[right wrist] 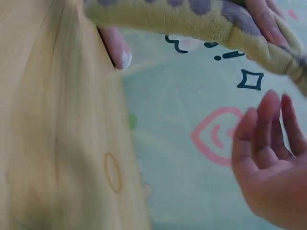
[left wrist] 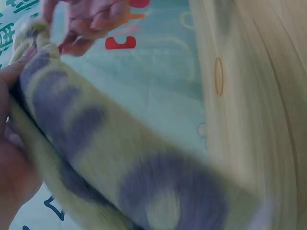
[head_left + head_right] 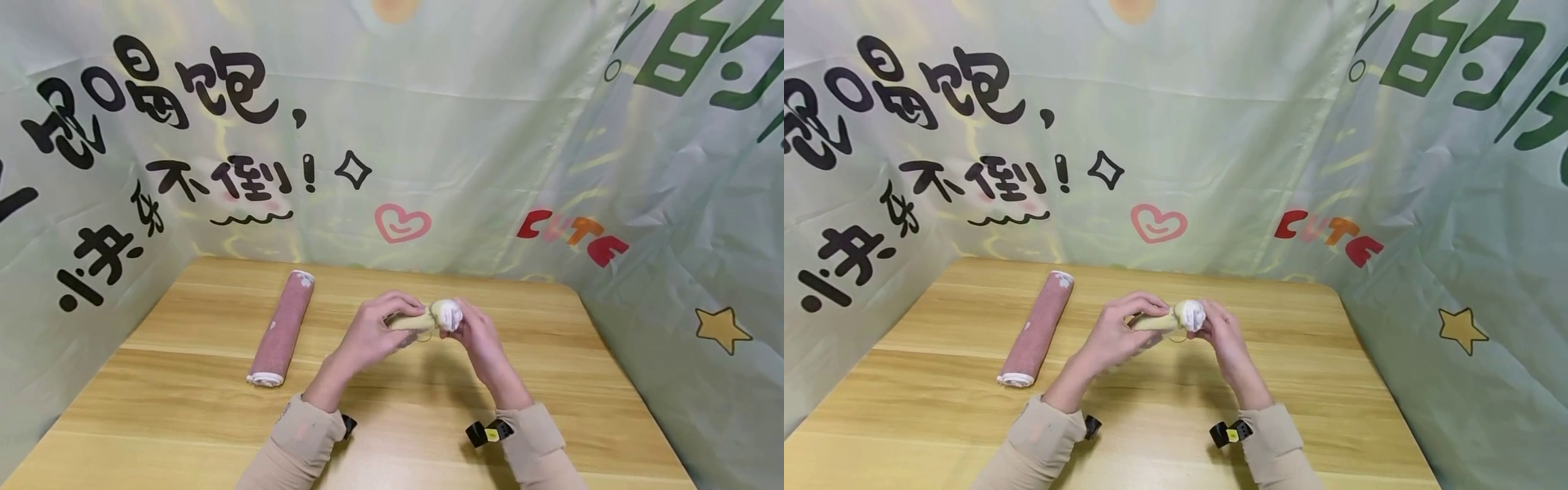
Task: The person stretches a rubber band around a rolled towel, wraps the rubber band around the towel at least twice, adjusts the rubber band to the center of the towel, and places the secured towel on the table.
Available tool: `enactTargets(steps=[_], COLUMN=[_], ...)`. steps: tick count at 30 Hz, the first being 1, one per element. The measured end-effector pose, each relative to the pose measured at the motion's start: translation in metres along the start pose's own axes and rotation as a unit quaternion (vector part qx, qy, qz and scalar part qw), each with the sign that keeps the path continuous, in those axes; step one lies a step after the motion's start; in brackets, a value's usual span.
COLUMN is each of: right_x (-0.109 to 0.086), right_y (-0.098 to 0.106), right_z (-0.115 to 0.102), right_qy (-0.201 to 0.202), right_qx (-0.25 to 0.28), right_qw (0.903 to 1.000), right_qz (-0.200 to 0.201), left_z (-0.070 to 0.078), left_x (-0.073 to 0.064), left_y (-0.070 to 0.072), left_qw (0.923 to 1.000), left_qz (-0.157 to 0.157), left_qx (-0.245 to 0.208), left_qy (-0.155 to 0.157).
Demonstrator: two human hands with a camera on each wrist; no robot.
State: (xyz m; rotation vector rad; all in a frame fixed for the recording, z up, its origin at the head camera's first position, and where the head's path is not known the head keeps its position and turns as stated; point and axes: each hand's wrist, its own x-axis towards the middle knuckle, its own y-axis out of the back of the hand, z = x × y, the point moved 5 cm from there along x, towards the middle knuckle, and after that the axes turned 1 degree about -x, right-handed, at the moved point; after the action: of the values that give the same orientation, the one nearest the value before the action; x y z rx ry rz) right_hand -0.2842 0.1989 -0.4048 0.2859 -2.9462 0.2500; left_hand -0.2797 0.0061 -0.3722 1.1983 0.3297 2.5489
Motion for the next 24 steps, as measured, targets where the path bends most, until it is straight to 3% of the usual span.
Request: enactTargets(steps=[3,6,9,12,16,20,24], right_x=[-0.002,-0.005,-0.006,-0.005,-0.004,-0.002,-0.001], right_y=[0.000,-0.002,-0.003,0.001,0.008,0.013,0.016], right_z=[-0.010,-0.019,-0.022,-0.024,-0.022,-0.019,-0.016], right_qy=[0.071,0.136,0.166,0.159,0.108,0.075,0.054], right_qx=[-0.057,-0.125,-0.168,-0.211,-0.232,-0.202,-0.171], right_qw=[0.9954,0.9824,0.9716,0.9645,0.9656,0.9742,0.9811], right_qz=[0.030,0.025,0.013,0.017,0.044,0.067,0.073], left_z=[-0.002,-0.002,-0.001,-0.002,-0.001,0.000,0.001], left_x=[0.000,0.000,0.001,0.001,-0.001,-0.002,-0.001], left_y=[0.000,-0.003,-0.007,-0.012,-0.020,-0.025,-0.023], left_qw=[0.9993,0.9983,0.9971,0.9966,0.9961,0.9942,0.9957], left_qz=[0.017,0.019,0.011,0.001,-0.012,-0.024,-0.040], left_qx=[0.033,0.056,0.074,0.080,0.082,0.094,0.080], left_qy=[0.006,-0.002,-0.016,-0.019,-0.031,-0.047,-0.024])
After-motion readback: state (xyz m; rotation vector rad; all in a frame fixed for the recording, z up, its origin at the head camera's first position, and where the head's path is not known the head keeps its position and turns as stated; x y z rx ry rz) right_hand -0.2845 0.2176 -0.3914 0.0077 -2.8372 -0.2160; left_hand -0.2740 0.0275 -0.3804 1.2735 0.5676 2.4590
